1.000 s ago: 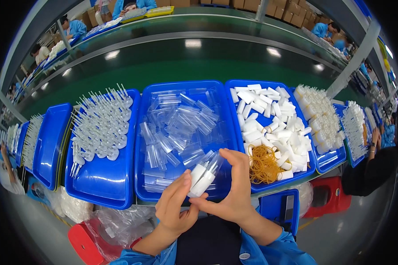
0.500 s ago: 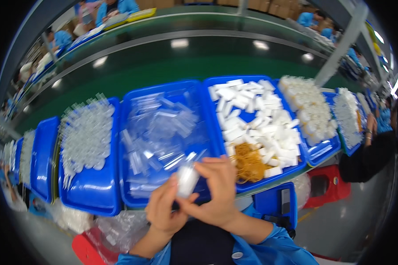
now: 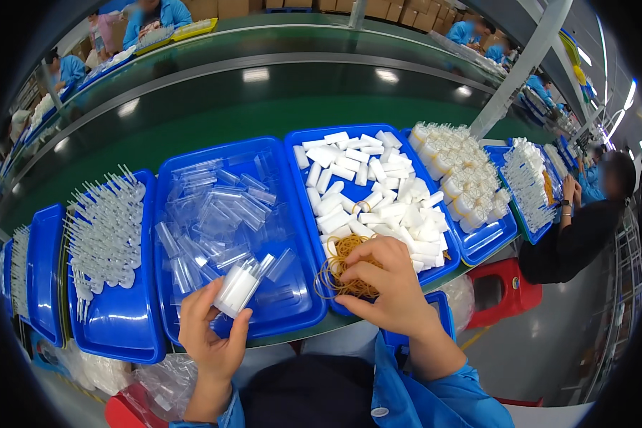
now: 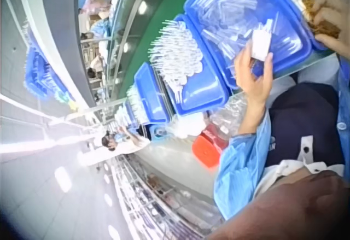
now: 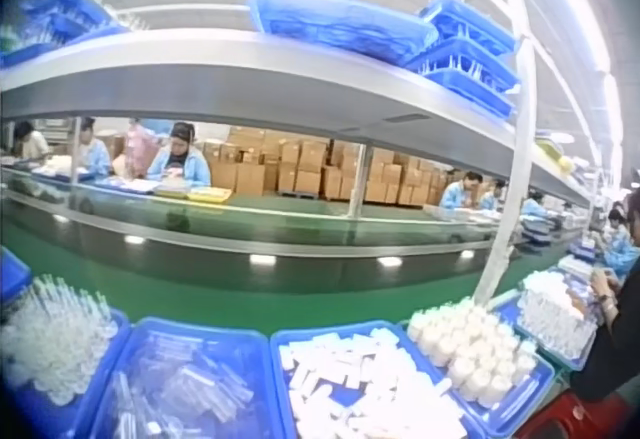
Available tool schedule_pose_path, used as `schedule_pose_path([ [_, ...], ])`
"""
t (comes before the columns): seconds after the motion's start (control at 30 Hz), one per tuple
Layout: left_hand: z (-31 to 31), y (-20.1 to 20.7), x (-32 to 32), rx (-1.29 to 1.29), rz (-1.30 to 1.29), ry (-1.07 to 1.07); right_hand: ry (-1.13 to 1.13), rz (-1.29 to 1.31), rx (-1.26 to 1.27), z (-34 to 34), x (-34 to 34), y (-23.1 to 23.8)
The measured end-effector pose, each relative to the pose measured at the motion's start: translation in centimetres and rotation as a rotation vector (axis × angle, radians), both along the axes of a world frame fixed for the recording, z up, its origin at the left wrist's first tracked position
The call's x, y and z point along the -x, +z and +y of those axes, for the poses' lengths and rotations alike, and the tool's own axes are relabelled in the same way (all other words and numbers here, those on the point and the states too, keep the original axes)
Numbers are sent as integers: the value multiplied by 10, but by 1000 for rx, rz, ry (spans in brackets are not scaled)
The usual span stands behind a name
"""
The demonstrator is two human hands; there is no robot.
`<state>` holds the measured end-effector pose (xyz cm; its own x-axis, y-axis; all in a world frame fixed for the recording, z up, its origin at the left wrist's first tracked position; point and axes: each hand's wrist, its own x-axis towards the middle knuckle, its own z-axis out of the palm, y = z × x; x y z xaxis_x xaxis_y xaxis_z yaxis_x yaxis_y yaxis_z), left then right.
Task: The person assembles medical supplies by inserting white plastic components into clear plastic tubes. They pick up the white parts and tubes from blue bins, fit them together, and place the assembled units into a tray. The process is repetitive and involves handling small components with both hands.
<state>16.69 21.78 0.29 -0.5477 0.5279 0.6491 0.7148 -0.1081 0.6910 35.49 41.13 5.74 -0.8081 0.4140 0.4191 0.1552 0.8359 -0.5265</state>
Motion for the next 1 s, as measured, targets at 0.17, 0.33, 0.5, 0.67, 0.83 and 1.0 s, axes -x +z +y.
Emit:
schedule_pose_path([
  [0.17,-6,1,0,58,-13,-38,90,-14,-139,-7,10,-11],
  [0.33,-7,-2,2,35,1,-29,-11,-73,-197,-6,11,-8],
  [0.5,-7,-2,2,46,33,-34,-130,-20,-222,6,9,-18],
  [0.67,-5,-3,2,26,9,-44,-272,347,376,35,4,-10],
  [0.83,-5,1,2,-91,-265,-108,81,687,1257,51,-2,0],
  [1.0,-11,12,1,-251,-877,-409,302,766,1833,36,0,9],
])
